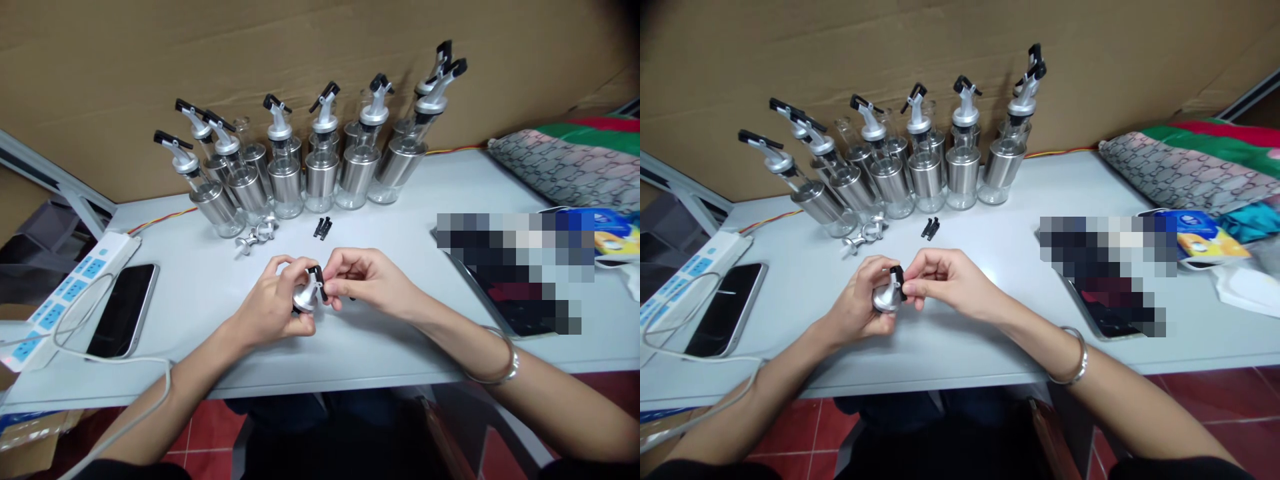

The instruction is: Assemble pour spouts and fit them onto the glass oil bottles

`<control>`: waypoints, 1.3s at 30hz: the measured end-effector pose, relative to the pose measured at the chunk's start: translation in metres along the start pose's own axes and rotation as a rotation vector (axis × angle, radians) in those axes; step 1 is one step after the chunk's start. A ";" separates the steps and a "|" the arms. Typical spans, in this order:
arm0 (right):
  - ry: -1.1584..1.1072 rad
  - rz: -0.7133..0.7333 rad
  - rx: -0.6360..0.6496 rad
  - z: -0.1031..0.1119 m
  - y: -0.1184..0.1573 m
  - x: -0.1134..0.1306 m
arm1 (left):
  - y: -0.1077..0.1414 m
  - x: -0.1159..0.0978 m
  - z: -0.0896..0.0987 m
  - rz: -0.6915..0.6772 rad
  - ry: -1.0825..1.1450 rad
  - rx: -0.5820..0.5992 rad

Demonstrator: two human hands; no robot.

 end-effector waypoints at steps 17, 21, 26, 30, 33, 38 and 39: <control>0.019 0.009 0.163 0.001 0.000 0.002 | -0.004 -0.007 0.004 -0.029 -0.089 -0.043; 0.118 0.041 0.122 0.000 -0.001 0.005 | -0.005 -0.003 0.004 -0.002 -0.103 -0.031; 0.289 0.118 0.072 -0.003 -0.002 0.003 | -0.004 -0.006 -0.001 -0.001 -0.102 0.009; 0.398 0.146 0.086 -0.002 -0.002 0.005 | -0.003 -0.011 -0.003 -0.013 -0.100 0.059; 0.419 0.134 0.114 0.000 -0.001 0.007 | -0.003 -0.010 -0.001 -0.027 -0.090 0.065; 0.334 0.140 0.177 0.000 0.003 0.008 | -0.002 -0.004 0.003 -0.066 -0.107 0.015; 0.315 0.147 0.179 -0.001 0.003 0.007 | -0.002 -0.003 0.003 -0.071 -0.113 0.001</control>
Point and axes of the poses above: each hand's wrist, its own y-axis away from the middle knuckle, its own z-axis out of the back of the hand, x = y × z, the point moved 2 cm from there along -y, towards the middle knuckle, and after that the axes turned 10 degrees about z, right-handed, at the moved point
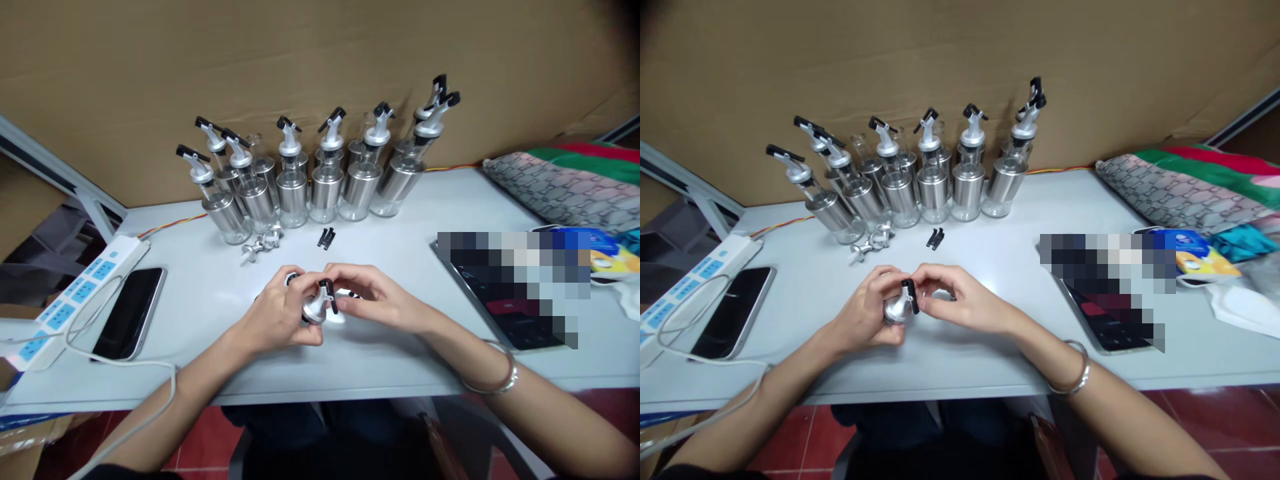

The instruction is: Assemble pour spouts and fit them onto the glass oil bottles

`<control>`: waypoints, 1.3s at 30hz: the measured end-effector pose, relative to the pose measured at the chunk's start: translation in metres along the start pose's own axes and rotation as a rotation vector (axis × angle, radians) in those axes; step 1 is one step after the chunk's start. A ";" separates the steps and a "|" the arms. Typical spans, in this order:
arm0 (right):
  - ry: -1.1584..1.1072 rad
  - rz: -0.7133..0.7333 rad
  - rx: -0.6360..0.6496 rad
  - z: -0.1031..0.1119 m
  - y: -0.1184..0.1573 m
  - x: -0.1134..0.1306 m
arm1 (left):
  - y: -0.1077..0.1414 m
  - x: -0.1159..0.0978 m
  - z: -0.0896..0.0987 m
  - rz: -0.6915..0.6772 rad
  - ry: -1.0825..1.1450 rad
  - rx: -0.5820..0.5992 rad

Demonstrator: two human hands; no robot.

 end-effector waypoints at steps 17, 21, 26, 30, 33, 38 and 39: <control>-0.508 0.030 -0.445 0.005 -0.011 -0.012 | 0.004 0.038 0.016 0.301 -0.142 -0.175; -0.456 0.015 -0.448 0.008 -0.011 -0.008 | 0.005 0.055 0.016 0.423 -0.136 -0.234; -0.264 0.090 -0.555 0.022 -0.011 -0.002 | 0.009 0.077 0.025 0.721 -0.133 -0.607; 0.100 0.112 -0.636 0.032 -0.009 0.000 | 0.010 0.091 0.023 0.936 0.072 -0.459; 0.302 0.091 -0.631 0.040 -0.008 0.007 | 0.011 0.097 0.020 0.941 0.117 -0.375; 1.051 0.198 -0.599 0.079 -0.031 0.060 | 0.012 0.104 0.020 0.880 0.200 -0.371; 1.196 0.183 -0.590 0.091 -0.041 0.073 | 0.012 0.104 0.019 0.878 0.203 -0.360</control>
Point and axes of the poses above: each hand's wrist, its own y-axis away from the middle knuckle, its own z-axis out of the back of the hand, x = y × z, the point moved 2 cm from there along -y, towards the middle knuckle, and after that the axes turned 10 degrees about z, right-handed, at the moved point
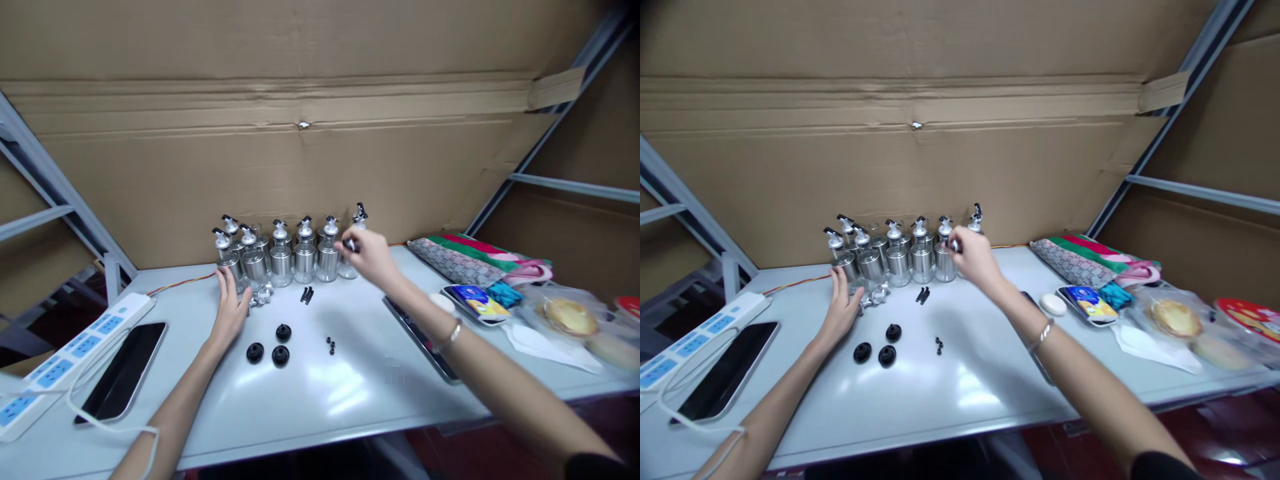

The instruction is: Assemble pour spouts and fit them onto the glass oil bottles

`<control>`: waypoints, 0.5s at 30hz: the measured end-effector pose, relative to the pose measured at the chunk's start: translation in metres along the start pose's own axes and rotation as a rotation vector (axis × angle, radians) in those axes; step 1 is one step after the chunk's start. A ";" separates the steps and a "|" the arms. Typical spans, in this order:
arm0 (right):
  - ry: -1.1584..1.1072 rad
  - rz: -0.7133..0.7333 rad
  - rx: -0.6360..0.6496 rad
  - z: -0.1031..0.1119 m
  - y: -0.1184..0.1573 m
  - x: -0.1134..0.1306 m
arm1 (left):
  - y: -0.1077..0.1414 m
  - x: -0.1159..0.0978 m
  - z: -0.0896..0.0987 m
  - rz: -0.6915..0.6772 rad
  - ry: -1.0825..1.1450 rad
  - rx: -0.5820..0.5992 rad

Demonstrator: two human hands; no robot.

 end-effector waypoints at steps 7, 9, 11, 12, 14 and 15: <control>0.392 0.042 0.405 0.015 -0.116 -0.045 | 0.003 0.002 -0.006 0.021 -0.065 0.014; 0.421 0.020 0.505 0.005 -0.130 -0.056 | 0.005 -0.001 -0.007 0.005 -0.086 -0.020; 0.442 0.007 0.568 -0.009 -0.135 -0.064 | 0.009 -0.007 -0.008 -0.056 -0.121 -0.046; 0.450 0.005 0.586 -0.016 -0.135 -0.067 | 0.012 -0.011 -0.008 -0.116 -0.149 -0.050; 0.461 0.007 0.600 -0.029 -0.132 -0.070 | 0.016 -0.019 -0.008 -0.224 -0.179 -0.066; 0.465 0.010 0.598 -0.033 -0.131 -0.069 | 0.018 -0.022 -0.008 -0.246 -0.176 -0.067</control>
Point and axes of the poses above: each hand's wrist, its own y-axis away from the middle knuckle, its own z-axis out of the back of the hand, x = y × z, the point moved 2 cm from there along -y, towards the middle knuckle, and after that the axes turned 10 degrees about z, right-handed, at the moved point
